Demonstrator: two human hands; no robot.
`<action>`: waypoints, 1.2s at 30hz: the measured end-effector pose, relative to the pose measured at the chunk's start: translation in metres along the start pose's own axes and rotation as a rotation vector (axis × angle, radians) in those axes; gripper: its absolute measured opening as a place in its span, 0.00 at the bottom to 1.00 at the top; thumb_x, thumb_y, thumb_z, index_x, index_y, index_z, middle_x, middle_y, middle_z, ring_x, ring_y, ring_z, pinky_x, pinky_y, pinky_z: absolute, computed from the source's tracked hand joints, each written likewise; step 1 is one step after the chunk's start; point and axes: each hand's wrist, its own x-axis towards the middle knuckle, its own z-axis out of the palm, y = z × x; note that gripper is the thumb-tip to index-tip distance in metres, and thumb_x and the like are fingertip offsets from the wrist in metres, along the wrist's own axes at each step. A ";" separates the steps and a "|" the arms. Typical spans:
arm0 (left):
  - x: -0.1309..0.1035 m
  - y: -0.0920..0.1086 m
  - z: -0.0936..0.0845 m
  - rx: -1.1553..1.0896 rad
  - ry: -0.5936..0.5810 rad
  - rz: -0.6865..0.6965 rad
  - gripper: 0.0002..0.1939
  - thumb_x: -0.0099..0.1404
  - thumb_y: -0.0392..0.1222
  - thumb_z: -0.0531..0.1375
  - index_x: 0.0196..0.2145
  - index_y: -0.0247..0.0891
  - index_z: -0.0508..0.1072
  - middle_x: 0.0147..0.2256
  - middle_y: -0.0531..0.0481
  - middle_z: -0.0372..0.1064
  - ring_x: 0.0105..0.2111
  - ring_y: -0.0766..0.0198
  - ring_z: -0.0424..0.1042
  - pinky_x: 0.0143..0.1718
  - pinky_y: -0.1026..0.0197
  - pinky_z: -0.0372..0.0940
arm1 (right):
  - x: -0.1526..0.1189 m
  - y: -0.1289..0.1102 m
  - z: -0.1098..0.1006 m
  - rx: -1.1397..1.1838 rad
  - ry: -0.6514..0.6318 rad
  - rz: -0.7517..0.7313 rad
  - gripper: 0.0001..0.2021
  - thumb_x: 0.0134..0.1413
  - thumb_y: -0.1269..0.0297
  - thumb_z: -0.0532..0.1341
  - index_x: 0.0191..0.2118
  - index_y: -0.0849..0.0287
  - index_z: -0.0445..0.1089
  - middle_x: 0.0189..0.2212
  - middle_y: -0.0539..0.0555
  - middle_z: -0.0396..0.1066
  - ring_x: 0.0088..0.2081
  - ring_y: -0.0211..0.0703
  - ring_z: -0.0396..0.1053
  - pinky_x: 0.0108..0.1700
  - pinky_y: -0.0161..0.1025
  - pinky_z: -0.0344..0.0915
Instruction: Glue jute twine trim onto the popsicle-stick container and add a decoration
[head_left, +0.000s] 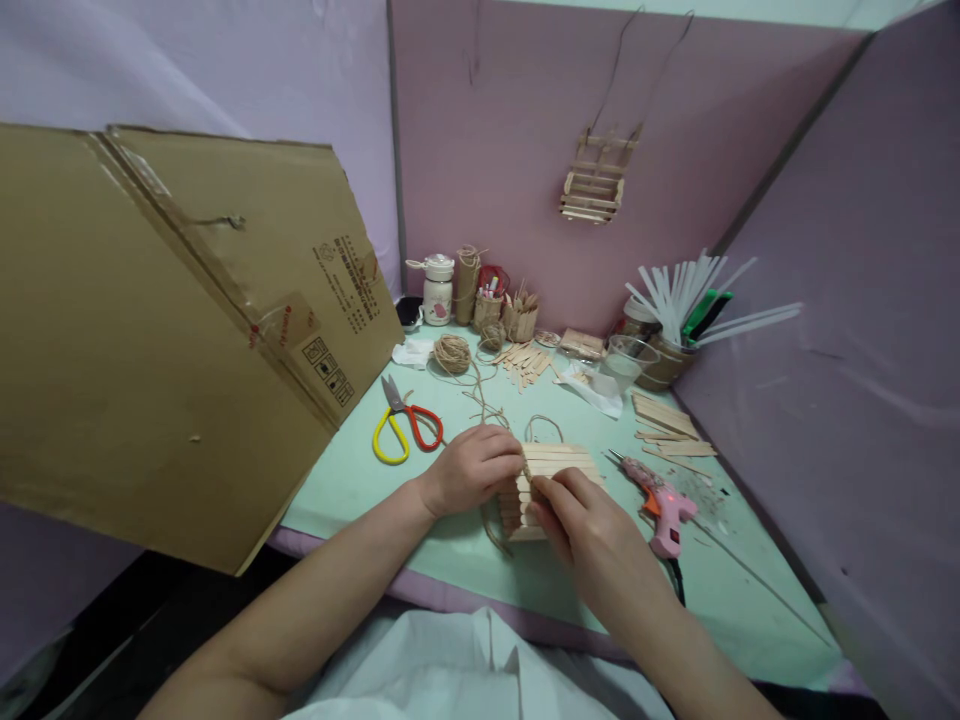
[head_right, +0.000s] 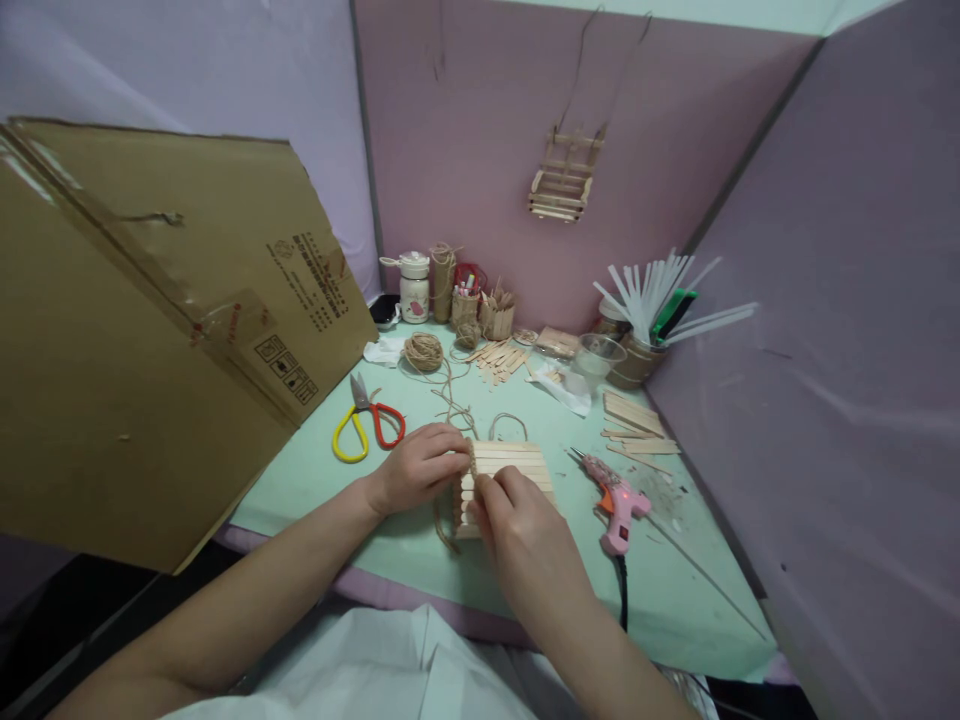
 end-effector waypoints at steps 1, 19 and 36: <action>0.000 0.000 0.000 0.005 -0.010 -0.003 0.09 0.67 0.35 0.52 0.36 0.38 0.72 0.38 0.44 0.73 0.42 0.60 0.68 0.43 0.57 0.66 | 0.000 0.000 0.000 -0.002 0.004 -0.004 0.11 0.66 0.67 0.50 0.42 0.59 0.69 0.32 0.54 0.67 0.32 0.42 0.68 0.33 0.38 0.63; -0.001 0.000 0.003 -0.079 0.074 -0.053 0.08 0.65 0.34 0.52 0.39 0.37 0.71 0.38 0.42 0.73 0.41 0.60 0.69 0.43 0.55 0.68 | -0.018 0.002 0.000 -0.090 -0.040 -0.046 0.16 0.61 0.75 0.49 0.53 0.59 0.62 0.35 0.56 0.67 0.32 0.43 0.68 0.30 0.37 0.65; 0.001 0.000 0.002 -0.092 0.061 -0.044 0.07 0.64 0.32 0.54 0.37 0.37 0.70 0.36 0.44 0.73 0.39 0.61 0.69 0.41 0.56 0.67 | -0.028 -0.016 -0.005 -0.124 0.134 -0.023 0.10 0.64 0.69 0.51 0.33 0.57 0.67 0.24 0.50 0.66 0.23 0.40 0.65 0.27 0.38 0.53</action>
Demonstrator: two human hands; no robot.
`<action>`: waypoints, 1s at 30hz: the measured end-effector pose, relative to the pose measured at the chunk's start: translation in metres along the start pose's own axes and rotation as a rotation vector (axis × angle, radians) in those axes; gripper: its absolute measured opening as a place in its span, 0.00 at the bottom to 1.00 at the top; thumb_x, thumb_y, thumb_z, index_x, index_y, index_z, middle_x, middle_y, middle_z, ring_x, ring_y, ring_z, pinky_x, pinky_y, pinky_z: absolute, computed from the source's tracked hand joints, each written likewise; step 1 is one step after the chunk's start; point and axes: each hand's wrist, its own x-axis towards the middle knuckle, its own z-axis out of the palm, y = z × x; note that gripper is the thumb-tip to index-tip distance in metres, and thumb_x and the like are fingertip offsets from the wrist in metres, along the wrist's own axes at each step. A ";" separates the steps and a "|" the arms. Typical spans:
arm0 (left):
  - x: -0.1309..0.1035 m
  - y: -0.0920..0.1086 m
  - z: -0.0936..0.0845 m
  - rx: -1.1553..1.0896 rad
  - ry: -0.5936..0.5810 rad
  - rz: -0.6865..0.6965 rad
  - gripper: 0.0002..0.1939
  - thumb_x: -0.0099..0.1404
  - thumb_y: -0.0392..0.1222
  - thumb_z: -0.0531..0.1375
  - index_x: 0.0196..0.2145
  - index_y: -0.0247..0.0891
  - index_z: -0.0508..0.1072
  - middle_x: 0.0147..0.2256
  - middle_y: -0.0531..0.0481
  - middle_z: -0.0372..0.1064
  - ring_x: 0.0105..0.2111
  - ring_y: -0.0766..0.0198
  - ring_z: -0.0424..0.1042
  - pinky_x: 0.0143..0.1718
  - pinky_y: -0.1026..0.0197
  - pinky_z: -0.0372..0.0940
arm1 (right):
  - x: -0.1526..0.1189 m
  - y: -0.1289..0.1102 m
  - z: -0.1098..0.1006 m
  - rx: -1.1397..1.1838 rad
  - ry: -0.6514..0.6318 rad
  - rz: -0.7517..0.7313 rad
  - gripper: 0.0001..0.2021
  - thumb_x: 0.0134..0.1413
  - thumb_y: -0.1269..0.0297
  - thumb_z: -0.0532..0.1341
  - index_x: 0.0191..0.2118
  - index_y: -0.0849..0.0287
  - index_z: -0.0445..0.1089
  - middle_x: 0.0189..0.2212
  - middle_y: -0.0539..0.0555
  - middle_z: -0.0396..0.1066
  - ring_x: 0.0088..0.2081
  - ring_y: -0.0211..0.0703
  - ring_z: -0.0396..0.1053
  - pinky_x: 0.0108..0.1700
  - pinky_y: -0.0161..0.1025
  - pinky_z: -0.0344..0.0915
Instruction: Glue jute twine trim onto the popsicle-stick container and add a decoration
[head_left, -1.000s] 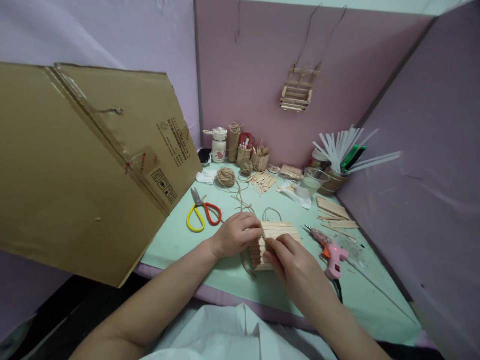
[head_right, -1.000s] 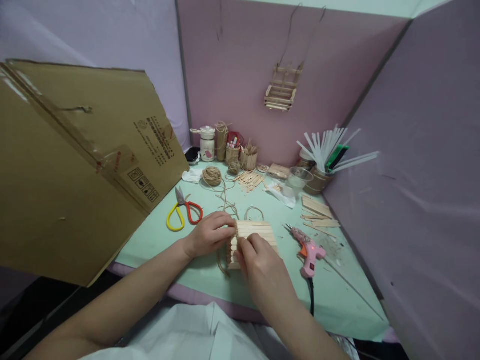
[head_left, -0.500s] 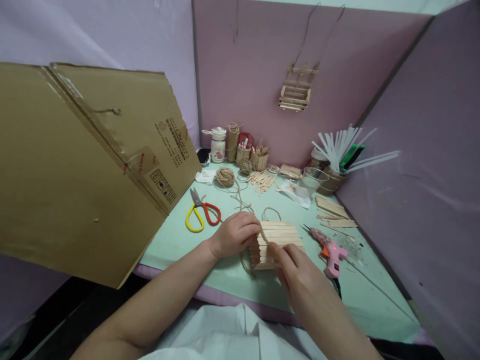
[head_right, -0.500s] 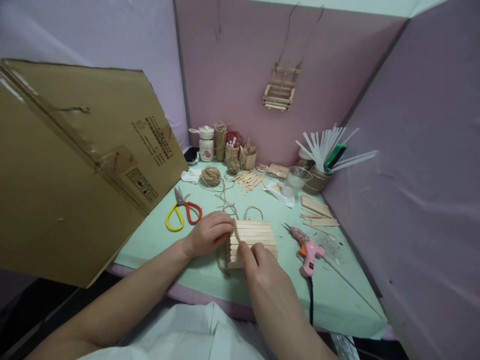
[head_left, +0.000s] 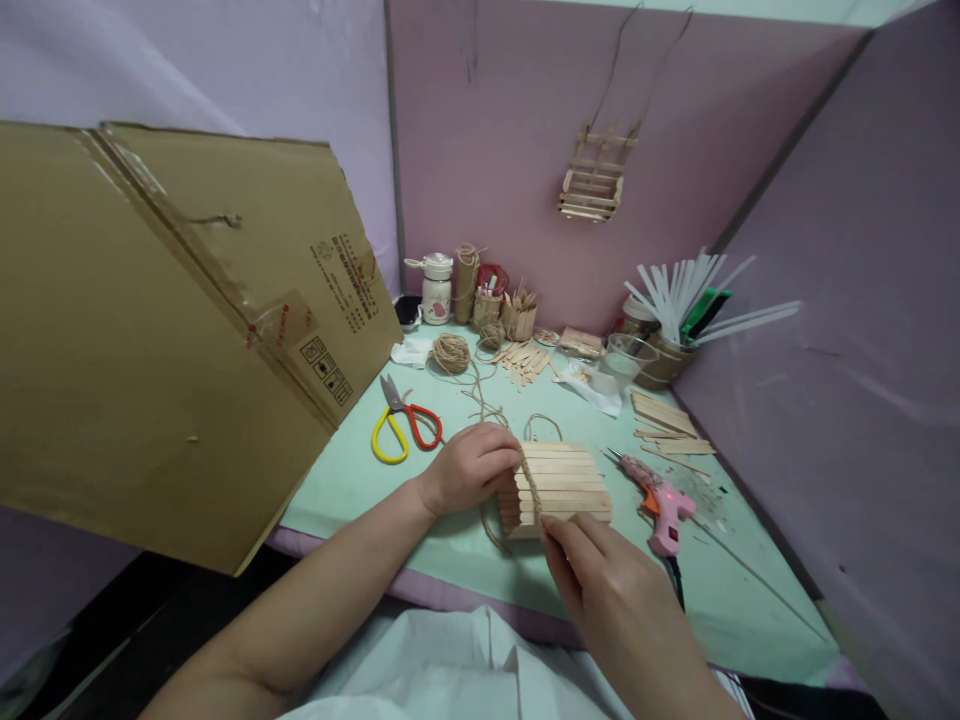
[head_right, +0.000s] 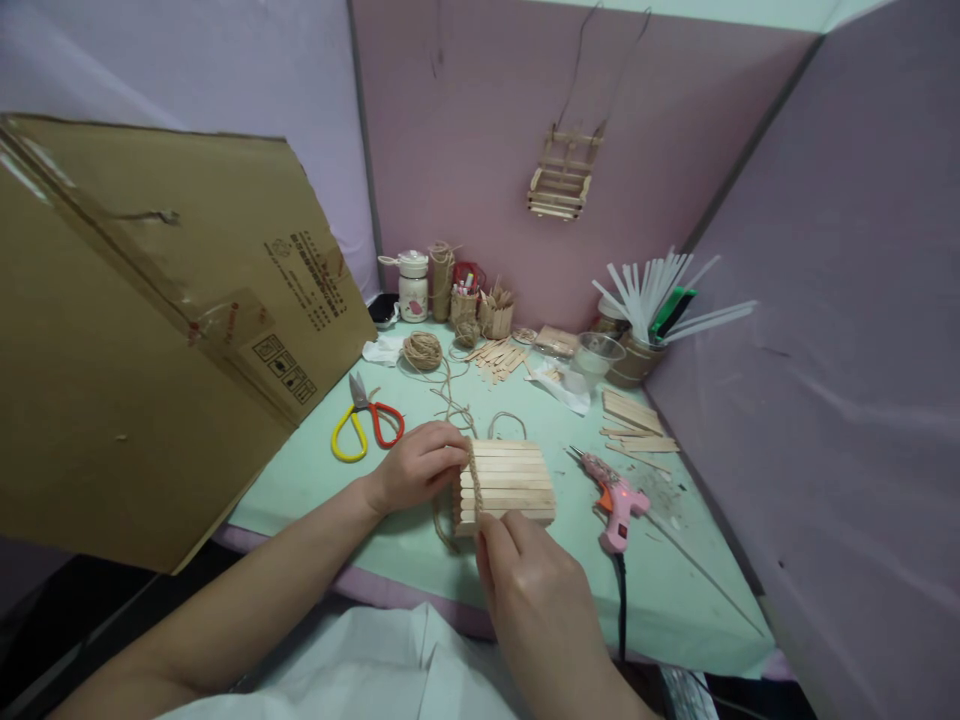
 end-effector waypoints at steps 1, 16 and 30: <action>0.000 0.000 0.000 -0.002 0.001 -0.002 0.07 0.64 0.32 0.54 0.37 0.37 0.70 0.36 0.44 0.73 0.39 0.61 0.69 0.41 0.56 0.67 | -0.001 0.000 0.001 -0.014 0.000 0.003 0.11 0.64 0.69 0.51 0.32 0.56 0.67 0.23 0.50 0.66 0.22 0.40 0.65 0.27 0.38 0.52; 0.000 0.000 -0.001 -0.045 0.003 -0.014 0.08 0.63 0.31 0.54 0.39 0.38 0.69 0.37 0.44 0.73 0.40 0.60 0.69 0.42 0.56 0.67 | -0.011 -0.003 0.008 -0.009 -0.010 -0.006 0.13 0.64 0.68 0.52 0.26 0.56 0.64 0.22 0.49 0.64 0.22 0.40 0.64 0.26 0.39 0.49; -0.003 0.000 -0.006 -0.126 -0.036 -0.060 0.18 0.57 0.26 0.53 0.44 0.39 0.68 0.42 0.42 0.70 0.45 0.58 0.67 0.46 0.52 0.66 | -0.012 0.000 -0.003 0.101 -0.045 0.003 0.02 0.57 0.66 0.60 0.34 0.57 0.68 0.32 0.54 0.70 0.35 0.48 0.64 0.39 0.43 0.55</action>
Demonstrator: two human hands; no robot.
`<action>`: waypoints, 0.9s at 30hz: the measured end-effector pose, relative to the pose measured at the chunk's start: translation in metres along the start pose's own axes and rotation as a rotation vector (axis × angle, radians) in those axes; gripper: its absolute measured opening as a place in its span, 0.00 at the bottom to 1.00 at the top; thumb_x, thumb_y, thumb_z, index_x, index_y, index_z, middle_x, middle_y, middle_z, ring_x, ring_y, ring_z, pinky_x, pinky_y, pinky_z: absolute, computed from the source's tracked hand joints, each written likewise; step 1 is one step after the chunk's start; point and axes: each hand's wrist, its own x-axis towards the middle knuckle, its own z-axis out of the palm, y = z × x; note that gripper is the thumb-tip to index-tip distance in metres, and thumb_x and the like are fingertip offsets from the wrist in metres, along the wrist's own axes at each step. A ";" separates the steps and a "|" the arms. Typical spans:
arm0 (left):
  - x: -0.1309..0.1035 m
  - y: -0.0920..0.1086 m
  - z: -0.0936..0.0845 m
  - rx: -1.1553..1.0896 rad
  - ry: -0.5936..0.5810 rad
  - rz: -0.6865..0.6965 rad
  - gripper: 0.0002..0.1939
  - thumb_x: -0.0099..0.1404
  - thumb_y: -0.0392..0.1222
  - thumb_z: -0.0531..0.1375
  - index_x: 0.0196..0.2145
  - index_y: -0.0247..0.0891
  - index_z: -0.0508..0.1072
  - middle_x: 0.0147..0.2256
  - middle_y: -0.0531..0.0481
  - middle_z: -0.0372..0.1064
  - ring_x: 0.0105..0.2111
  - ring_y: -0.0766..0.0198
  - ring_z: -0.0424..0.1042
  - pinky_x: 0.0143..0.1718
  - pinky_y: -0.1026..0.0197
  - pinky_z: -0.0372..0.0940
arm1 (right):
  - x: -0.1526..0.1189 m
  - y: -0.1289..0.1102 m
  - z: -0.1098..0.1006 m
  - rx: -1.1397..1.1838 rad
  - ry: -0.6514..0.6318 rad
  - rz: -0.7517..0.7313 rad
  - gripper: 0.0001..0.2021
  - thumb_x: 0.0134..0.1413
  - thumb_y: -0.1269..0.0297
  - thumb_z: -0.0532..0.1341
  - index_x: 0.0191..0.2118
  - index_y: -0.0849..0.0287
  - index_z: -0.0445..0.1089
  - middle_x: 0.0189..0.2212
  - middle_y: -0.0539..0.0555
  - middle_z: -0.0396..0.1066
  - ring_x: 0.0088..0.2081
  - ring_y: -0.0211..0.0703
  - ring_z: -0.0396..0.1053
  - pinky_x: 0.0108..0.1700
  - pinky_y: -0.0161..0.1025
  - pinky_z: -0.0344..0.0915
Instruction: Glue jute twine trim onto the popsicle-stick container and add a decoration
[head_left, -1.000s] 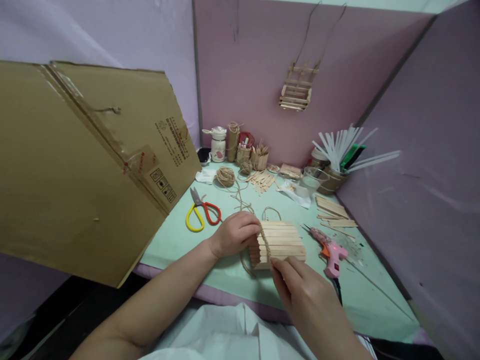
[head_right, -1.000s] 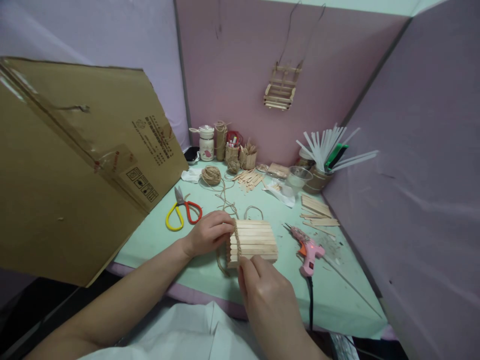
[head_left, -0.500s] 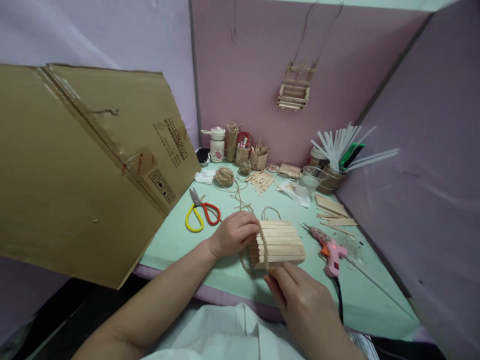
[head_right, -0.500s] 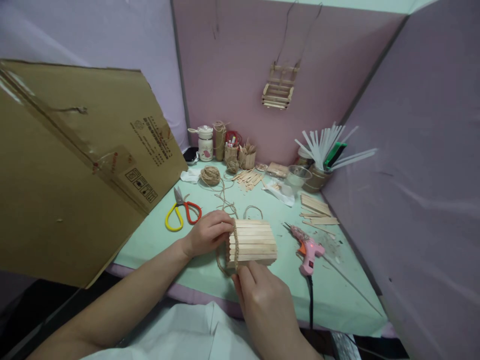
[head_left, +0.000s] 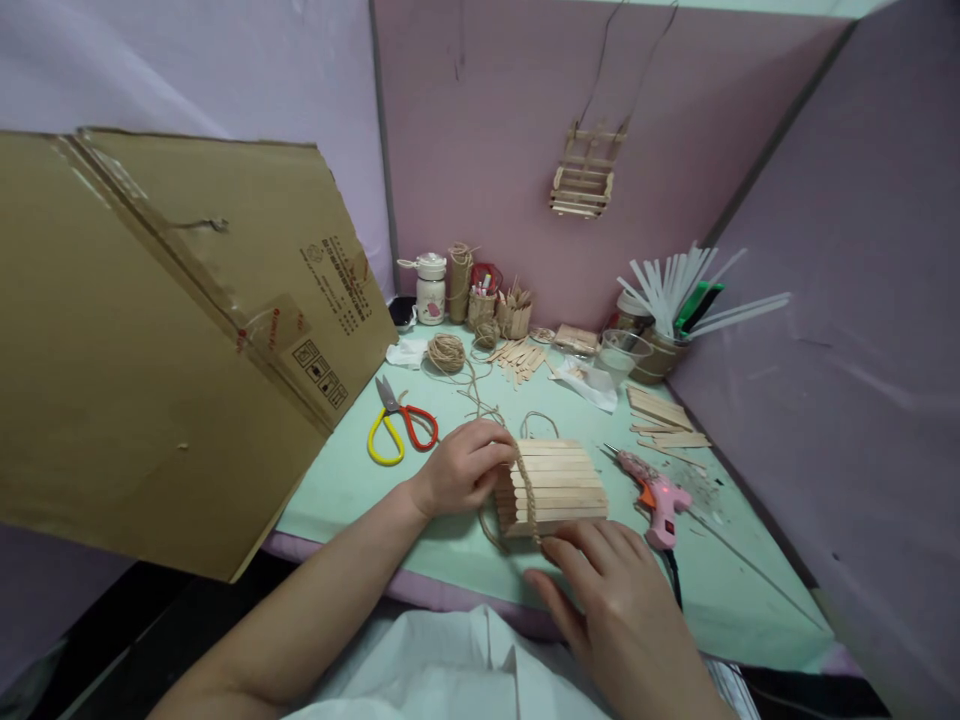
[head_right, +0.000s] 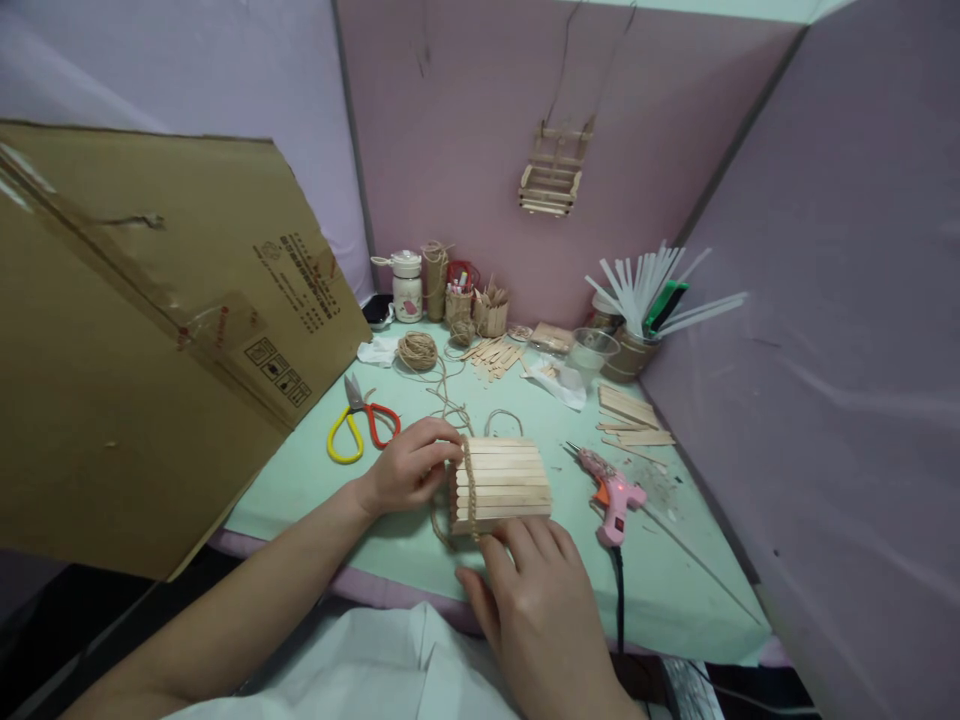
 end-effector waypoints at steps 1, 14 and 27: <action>0.000 0.000 -0.001 -0.017 0.010 -0.011 0.19 0.57 0.25 0.52 0.44 0.39 0.68 0.42 0.42 0.69 0.45 0.57 0.67 0.46 0.52 0.66 | 0.001 0.000 -0.001 0.008 0.010 0.002 0.02 0.57 0.66 0.60 0.34 0.57 0.68 0.33 0.54 0.70 0.35 0.48 0.64 0.40 0.43 0.55; 0.005 0.002 -0.001 -0.214 0.029 -0.225 0.13 0.65 0.33 0.55 0.46 0.41 0.72 0.46 0.42 0.69 0.48 0.58 0.68 0.51 0.51 0.64 | 0.022 0.005 0.012 0.025 0.138 0.084 0.05 0.60 0.67 0.58 0.42 0.59 0.65 0.35 0.56 0.67 0.37 0.48 0.64 0.39 0.44 0.59; 0.003 0.025 0.002 -0.757 0.272 -1.202 0.11 0.62 0.46 0.58 0.30 0.35 0.70 0.30 0.48 0.71 0.30 0.65 0.70 0.33 0.62 0.66 | 0.009 0.049 0.027 0.296 0.290 0.436 0.22 0.60 0.53 0.56 0.57 0.56 0.60 0.54 0.63 0.62 0.57 0.55 0.59 0.55 0.57 0.61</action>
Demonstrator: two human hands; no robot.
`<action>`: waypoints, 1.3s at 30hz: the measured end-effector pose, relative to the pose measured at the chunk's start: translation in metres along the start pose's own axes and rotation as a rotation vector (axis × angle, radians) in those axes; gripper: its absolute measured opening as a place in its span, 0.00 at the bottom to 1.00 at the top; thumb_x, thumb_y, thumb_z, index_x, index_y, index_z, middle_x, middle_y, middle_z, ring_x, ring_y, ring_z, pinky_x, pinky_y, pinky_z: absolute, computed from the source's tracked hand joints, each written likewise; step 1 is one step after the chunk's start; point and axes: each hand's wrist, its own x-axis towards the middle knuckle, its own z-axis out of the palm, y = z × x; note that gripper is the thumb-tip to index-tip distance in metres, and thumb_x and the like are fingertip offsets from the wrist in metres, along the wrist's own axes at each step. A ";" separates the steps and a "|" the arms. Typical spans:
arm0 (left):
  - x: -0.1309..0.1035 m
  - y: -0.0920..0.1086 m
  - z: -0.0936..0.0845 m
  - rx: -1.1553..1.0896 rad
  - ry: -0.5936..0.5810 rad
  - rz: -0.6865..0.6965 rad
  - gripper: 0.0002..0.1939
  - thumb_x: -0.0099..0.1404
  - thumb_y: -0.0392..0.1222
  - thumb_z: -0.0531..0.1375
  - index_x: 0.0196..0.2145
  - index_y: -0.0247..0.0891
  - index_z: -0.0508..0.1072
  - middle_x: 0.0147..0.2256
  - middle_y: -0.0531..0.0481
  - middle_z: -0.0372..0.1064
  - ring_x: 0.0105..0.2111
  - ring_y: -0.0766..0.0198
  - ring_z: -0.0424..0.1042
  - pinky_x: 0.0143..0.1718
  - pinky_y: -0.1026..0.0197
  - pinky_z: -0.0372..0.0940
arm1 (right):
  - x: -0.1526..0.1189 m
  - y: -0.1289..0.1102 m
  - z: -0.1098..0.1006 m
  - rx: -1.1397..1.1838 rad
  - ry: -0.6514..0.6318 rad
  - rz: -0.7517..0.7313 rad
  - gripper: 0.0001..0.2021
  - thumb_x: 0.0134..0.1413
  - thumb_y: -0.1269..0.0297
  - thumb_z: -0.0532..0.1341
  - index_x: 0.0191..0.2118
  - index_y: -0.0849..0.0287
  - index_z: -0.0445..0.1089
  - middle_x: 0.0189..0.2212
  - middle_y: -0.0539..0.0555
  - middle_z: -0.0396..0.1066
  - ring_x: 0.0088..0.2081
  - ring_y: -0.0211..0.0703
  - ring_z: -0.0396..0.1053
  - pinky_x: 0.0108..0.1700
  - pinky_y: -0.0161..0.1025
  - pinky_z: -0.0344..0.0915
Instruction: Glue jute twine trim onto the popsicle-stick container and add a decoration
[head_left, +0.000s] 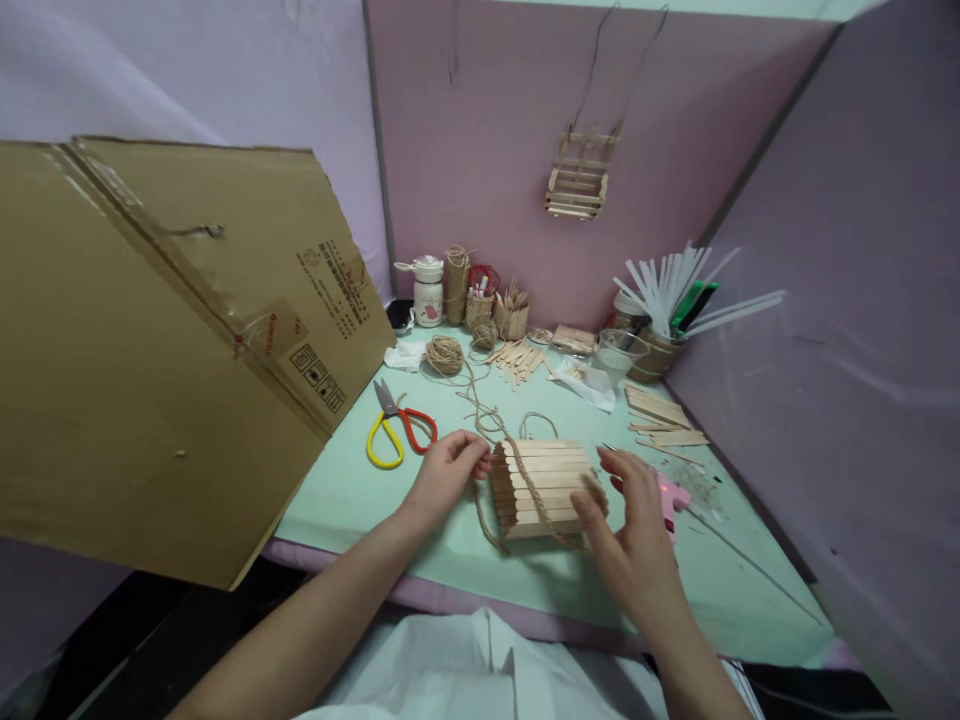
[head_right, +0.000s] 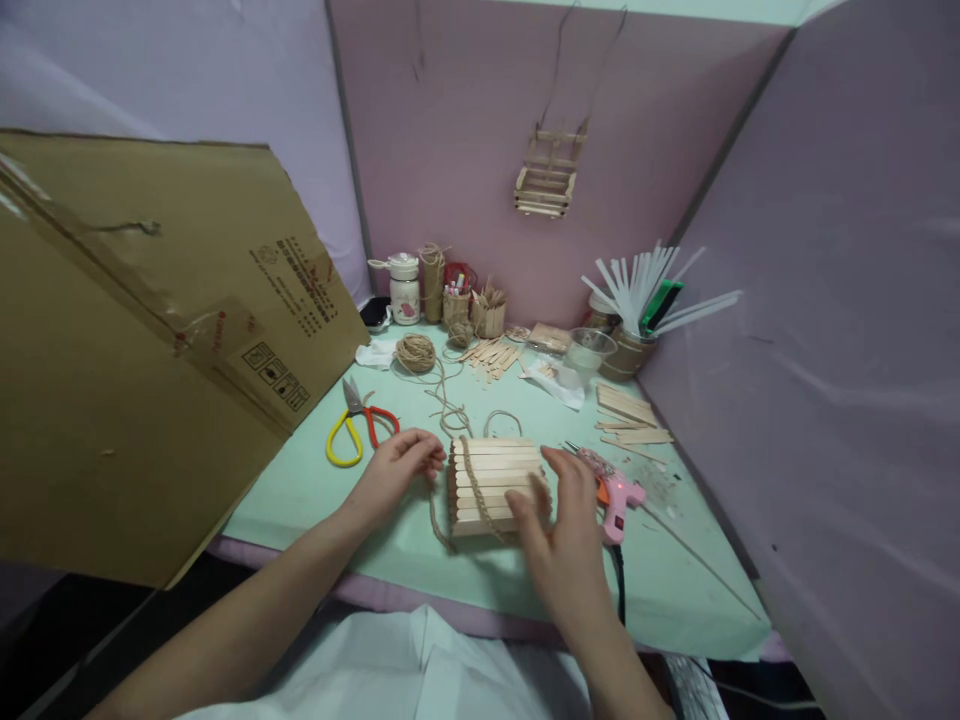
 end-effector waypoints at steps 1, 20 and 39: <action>-0.005 0.001 0.003 -0.107 -0.065 -0.110 0.12 0.62 0.48 0.58 0.32 0.34 0.71 0.31 0.46 0.72 0.31 0.65 0.71 0.36 0.62 0.67 | 0.000 0.009 0.002 0.064 -0.023 0.067 0.24 0.61 0.52 0.55 0.59 0.56 0.57 0.57 0.63 0.60 0.58 0.54 0.59 0.56 0.57 0.61; 0.068 0.114 0.028 0.934 -0.802 0.388 0.12 0.53 0.35 0.59 0.38 0.38 0.70 0.38 0.49 0.70 0.39 0.58 0.70 0.33 0.64 0.61 | -0.011 0.013 0.007 0.158 0.002 0.058 0.23 0.60 0.58 0.57 0.59 0.54 0.54 0.57 0.63 0.56 0.59 0.54 0.56 0.53 0.58 0.66; 0.073 0.084 0.002 0.896 -0.614 0.698 0.18 0.59 0.41 0.62 0.48 0.40 0.70 0.50 0.43 0.69 0.50 0.55 0.67 0.51 0.53 0.61 | 0.079 0.016 0.011 0.288 -0.201 -0.193 0.18 0.60 0.62 0.58 0.55 0.52 0.61 0.58 0.59 0.59 0.61 0.47 0.57 0.58 0.51 0.63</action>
